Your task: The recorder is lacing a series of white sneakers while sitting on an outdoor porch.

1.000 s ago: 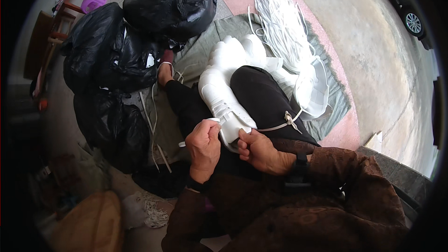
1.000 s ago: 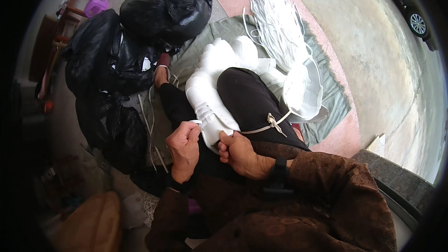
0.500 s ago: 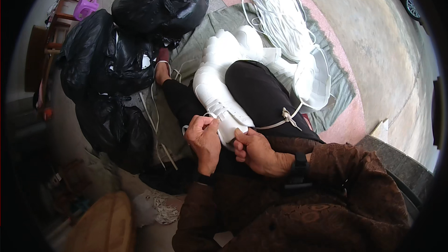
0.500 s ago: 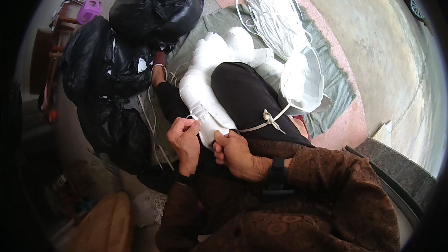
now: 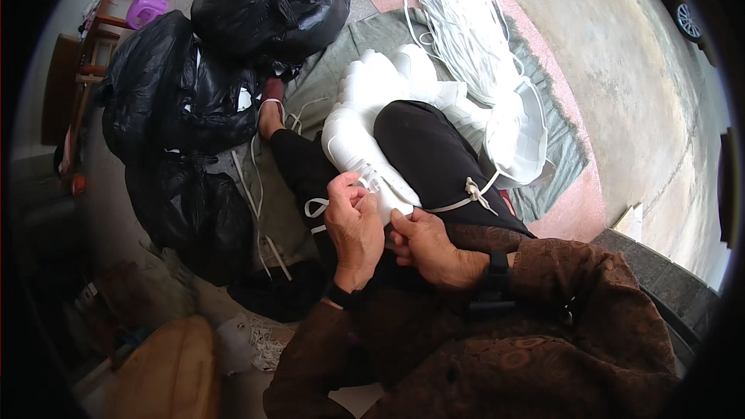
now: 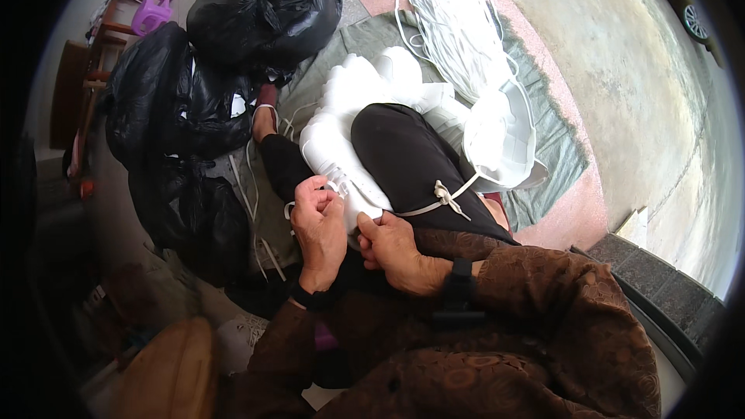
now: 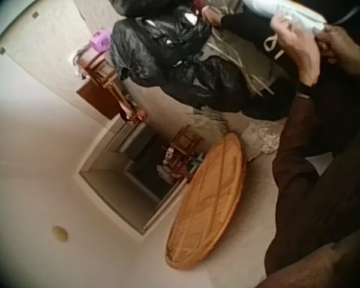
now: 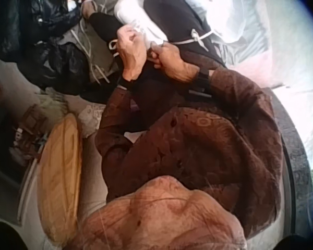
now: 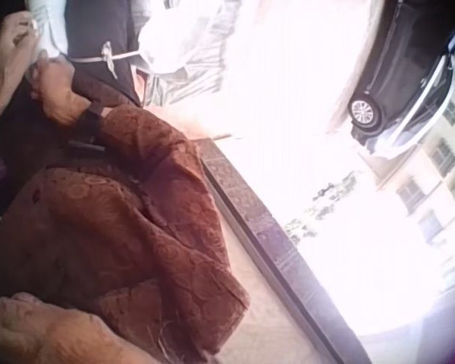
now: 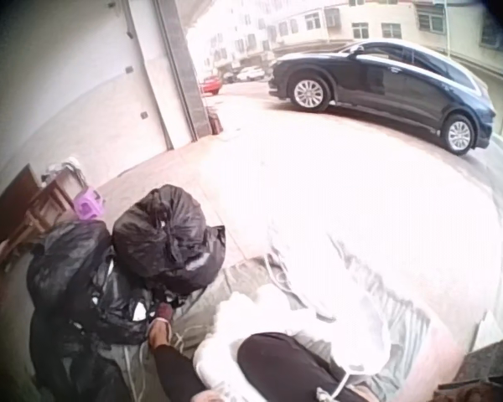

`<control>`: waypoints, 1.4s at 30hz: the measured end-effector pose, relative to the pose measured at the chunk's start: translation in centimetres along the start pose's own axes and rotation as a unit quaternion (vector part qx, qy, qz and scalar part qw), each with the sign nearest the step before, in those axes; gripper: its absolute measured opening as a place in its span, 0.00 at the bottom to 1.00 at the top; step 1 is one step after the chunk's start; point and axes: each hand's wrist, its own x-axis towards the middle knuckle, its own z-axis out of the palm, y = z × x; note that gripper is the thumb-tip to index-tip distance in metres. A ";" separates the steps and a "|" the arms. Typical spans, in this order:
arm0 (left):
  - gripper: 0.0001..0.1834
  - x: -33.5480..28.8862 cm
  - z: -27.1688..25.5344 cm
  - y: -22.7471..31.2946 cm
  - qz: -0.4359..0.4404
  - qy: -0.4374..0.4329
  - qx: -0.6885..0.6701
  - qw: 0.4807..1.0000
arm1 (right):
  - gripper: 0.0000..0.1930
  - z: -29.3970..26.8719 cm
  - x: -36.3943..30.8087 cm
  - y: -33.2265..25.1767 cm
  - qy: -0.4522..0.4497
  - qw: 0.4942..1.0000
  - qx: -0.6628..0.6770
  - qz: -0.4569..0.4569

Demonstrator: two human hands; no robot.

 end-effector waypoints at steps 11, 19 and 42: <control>0.28 0.3 -2.3 0.3 -0.190 -0.100 -0.274 0.937 | 0.22 -0.1 -1.0 -4.1 0.063 0.603 -0.690 -0.395; 0.25 0.7 -2.6 -0.5 -0.152 -0.090 -0.282 0.943 | 0.11 0.1 3.6 -1.8 0.132 0.662 -0.500 -0.543; 0.06 -3.2 -8.5 -5.5 0.102 0.022 0.067 0.992 | 0.08 -3.2 2.0 -11.7 -0.008 0.705 -0.565 -0.427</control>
